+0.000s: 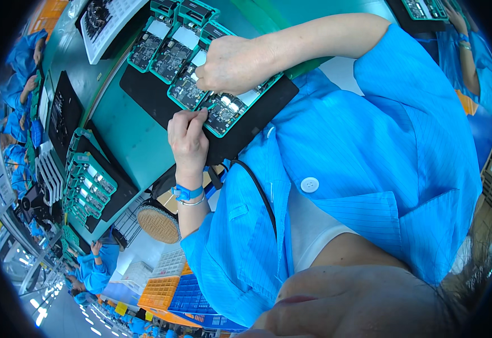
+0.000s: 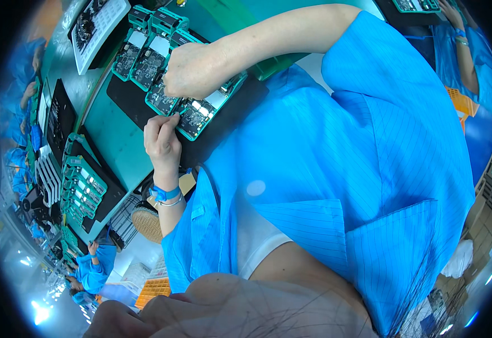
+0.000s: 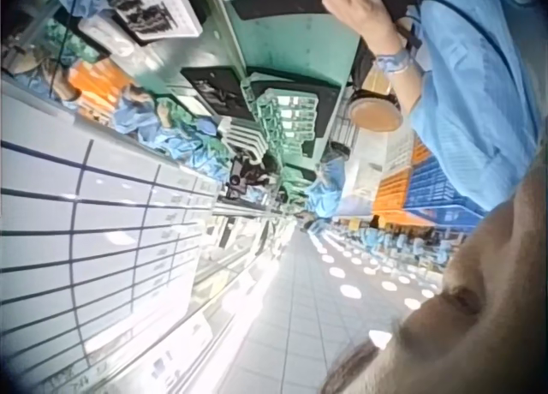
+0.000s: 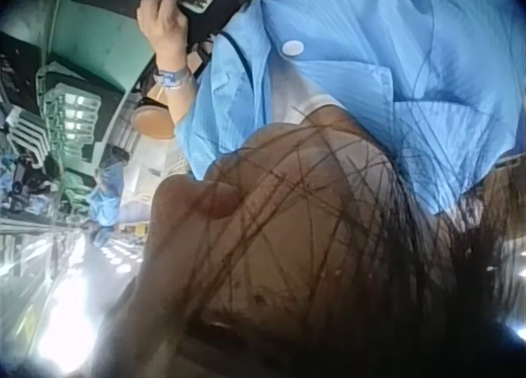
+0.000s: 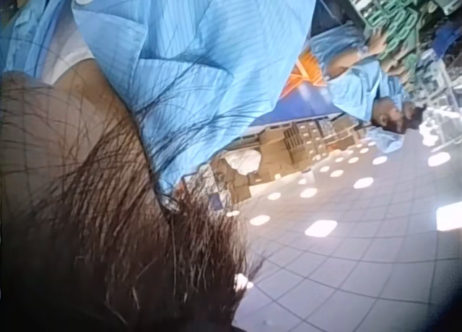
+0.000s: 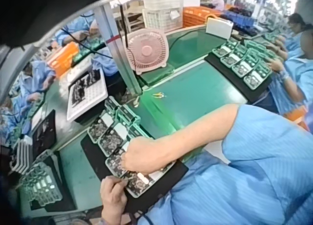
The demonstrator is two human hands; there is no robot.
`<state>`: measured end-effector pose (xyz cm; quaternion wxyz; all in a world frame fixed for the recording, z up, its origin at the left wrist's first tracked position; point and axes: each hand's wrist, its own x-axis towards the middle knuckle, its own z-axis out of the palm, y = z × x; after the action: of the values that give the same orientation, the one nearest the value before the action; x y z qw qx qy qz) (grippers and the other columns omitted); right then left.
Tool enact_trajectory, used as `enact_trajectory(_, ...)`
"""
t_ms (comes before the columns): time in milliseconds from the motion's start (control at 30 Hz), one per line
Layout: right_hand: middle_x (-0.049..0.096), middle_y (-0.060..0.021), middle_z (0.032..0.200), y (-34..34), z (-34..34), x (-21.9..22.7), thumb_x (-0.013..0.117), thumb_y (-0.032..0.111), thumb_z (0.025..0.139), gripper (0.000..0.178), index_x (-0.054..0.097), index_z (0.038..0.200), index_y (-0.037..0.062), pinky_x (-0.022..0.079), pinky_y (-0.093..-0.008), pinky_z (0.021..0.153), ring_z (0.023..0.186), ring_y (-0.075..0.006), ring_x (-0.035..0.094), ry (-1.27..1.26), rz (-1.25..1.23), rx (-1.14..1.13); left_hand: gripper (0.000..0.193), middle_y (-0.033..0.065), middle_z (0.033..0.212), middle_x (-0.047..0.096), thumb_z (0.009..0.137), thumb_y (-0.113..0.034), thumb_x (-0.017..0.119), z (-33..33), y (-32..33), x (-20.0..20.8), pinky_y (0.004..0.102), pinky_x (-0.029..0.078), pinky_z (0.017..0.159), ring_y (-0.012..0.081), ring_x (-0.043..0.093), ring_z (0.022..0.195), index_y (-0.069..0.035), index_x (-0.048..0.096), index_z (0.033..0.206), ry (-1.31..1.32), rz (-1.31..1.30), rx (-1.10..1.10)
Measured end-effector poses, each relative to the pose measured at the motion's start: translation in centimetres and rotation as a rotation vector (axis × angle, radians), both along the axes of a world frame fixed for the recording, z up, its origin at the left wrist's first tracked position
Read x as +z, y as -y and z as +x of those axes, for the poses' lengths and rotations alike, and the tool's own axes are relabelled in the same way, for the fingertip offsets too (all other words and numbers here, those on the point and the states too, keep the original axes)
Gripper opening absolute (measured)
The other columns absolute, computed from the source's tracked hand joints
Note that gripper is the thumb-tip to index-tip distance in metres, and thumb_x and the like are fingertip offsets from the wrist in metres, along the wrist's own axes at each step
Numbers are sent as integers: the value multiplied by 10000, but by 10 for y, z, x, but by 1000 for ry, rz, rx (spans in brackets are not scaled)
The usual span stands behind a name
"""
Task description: Assembling circuit boards by placing small components into plastic trays on a production line.
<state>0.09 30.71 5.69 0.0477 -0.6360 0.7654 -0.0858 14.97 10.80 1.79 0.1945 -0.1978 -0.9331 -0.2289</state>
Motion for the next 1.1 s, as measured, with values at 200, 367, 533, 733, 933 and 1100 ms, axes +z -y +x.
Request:
enact_trajectory(200, 703, -121, 856, 3, -14, 6, 729, 212, 823, 194, 694, 879, 29, 571, -448, 626, 770, -331, 726, 24, -83, -50, 206, 98, 936, 654, 807, 112, 716, -9, 4, -7, 342, 542, 706, 243, 667, 837, -33, 748, 949, -28, 214, 199)
enact_trajectory(367, 722, -88, 907, 25, -45, 1, 725, 283, 873, 235, 707, 943, 60, 576, -428, 695, 843, -301, 731, -52, -92, -232, 109, 87, 944, 662, 873, 49, 750, -40, 9, -8, 313, 550, 662, 195, 671, 789, -29, 748, 949, -100, 279, 390)
enact_trajectory(533, 737, -85, 893, 38, -52, -2, 734, 284, 876, 242, 729, 946, 53, 585, -412, 686, 823, -297, 738, -93, -73, -217, 126, 84, 942, 660, 867, 51, 744, -47, 15, -13, 327, 547, 669, 211, 669, 796, -37, 752, 956, -116, 212, 345)
enact_trajectory(733, 732, -99, 859, 39, -50, 7, 738, 284, 862, 256, 728, 940, 40, 585, -420, 686, 822, -303, 739, -75, -20, -193, 151, 84, 941, 661, 857, 48, 737, -46, 15, -14, 347, 543, 689, 244, 664, 815, -53, 762, 966, -94, 169, 311)
enact_trajectory(933, 728, -111, 844, 41, -55, -1, 744, 271, 846, 251, 712, 901, 28, 577, -438, 681, 811, -315, 735, -58, -35, -154, 177, 86, 942, 661, 843, 53, 725, -44, 16, -16, 364, 535, 703, 259, 654, 831, -58, 769, 975, -81, 126, 317)
enact_trajectory(1100, 723, -110, 849, 42, -54, -3, 740, 266, 849, 244, 698, 892, 29, 571, -441, 669, 815, -314, 733, -81, -30, -126, 190, 82, 947, 660, 842, 59, 710, -42, 16, -17, 374, 530, 725, 264, 648, 848, -60, 768, 979, -69, 127, 324)
